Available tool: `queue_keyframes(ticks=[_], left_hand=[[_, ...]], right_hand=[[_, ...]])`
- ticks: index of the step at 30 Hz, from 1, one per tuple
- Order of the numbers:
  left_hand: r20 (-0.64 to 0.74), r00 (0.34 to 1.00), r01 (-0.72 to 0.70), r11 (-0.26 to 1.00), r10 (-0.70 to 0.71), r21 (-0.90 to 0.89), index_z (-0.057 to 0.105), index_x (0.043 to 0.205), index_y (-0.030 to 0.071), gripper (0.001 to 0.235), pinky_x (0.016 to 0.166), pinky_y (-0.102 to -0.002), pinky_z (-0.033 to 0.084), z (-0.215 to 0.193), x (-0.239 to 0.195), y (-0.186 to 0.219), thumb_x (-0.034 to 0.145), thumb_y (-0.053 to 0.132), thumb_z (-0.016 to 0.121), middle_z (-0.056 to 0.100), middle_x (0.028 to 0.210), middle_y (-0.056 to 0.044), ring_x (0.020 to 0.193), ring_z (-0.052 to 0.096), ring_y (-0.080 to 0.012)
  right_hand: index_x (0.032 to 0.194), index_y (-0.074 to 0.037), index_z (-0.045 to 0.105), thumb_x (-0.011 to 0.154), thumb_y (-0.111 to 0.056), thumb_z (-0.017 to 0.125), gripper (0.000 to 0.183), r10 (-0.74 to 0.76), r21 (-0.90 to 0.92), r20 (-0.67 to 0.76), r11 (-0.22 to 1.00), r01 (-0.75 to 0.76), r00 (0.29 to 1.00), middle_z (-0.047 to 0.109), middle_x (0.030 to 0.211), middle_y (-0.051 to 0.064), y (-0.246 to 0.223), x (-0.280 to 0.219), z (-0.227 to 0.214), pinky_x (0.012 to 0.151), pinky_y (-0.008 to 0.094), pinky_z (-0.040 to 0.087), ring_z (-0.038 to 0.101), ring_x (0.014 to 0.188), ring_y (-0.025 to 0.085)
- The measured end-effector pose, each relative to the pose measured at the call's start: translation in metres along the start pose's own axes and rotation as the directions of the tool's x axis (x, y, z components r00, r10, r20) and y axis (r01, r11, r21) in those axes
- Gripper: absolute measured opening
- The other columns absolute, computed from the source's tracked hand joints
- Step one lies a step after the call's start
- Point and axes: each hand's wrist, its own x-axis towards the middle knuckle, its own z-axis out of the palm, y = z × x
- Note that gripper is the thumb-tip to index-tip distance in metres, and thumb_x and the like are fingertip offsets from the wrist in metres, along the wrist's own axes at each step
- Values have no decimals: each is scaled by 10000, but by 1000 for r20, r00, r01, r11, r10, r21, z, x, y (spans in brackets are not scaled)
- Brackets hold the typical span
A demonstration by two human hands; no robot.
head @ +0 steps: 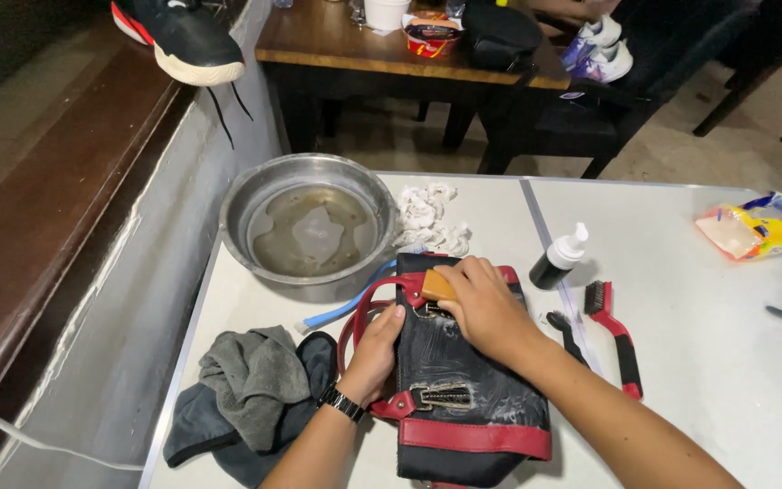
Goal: The person scrubs a black and red handbag with a brush, wipes it with a cloth, and applies a cleaning foam to the surface. The person then scrubs the bag again with the brush.
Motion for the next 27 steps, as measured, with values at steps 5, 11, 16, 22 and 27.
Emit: queue_keyframes(ticks=[5,11,16,22,27], left_hand=[[-15,1000,4,1000,-4,-14,677,1388,124,415,791,-340,562,0,2,-1,1060,347,551,635,988,-74,864,587,-179],[-4,999,37,997,-37,-63,660,1374,83,446,870,-323,546,-5,8,-9,1032,341,536,674,1130,-94,986,635,-190],[-10,996,87,993,-88,-79,618,1415,65,526,1005,-320,520,-4,7,-6,987,353,514,697,1368,-119,1180,667,-208],[-19,992,120,979,-124,-167,669,1297,40,441,915,-338,542,-4,6,-6,999,338,539,726,1232,-156,1046,689,-233],[-74,989,119,983,-130,-143,683,1259,48,416,891,-321,526,-8,13,-13,986,340,569,730,1193,-128,1026,678,-214]], right_hand=[[1314,-124,613,938,-350,638,439,11,-233,12,972,-8,1000,537,1031,51,1,-13,-17,875,382,431,532,1003,267],[1327,-87,598,932,-273,686,446,207,-231,262,962,-147,942,553,1062,112,-12,-36,-43,866,430,449,542,984,308],[1300,-144,614,876,-196,750,449,-82,144,323,989,36,943,549,1073,110,-48,-48,-32,889,462,434,525,986,337],[1306,-106,621,837,-170,823,514,-188,204,143,966,157,972,554,1194,132,-38,-23,-18,947,478,459,548,1080,341],[1311,-145,599,927,-217,704,404,-53,194,343,981,-16,938,532,1166,103,-55,-15,-36,978,464,444,523,1090,300]])
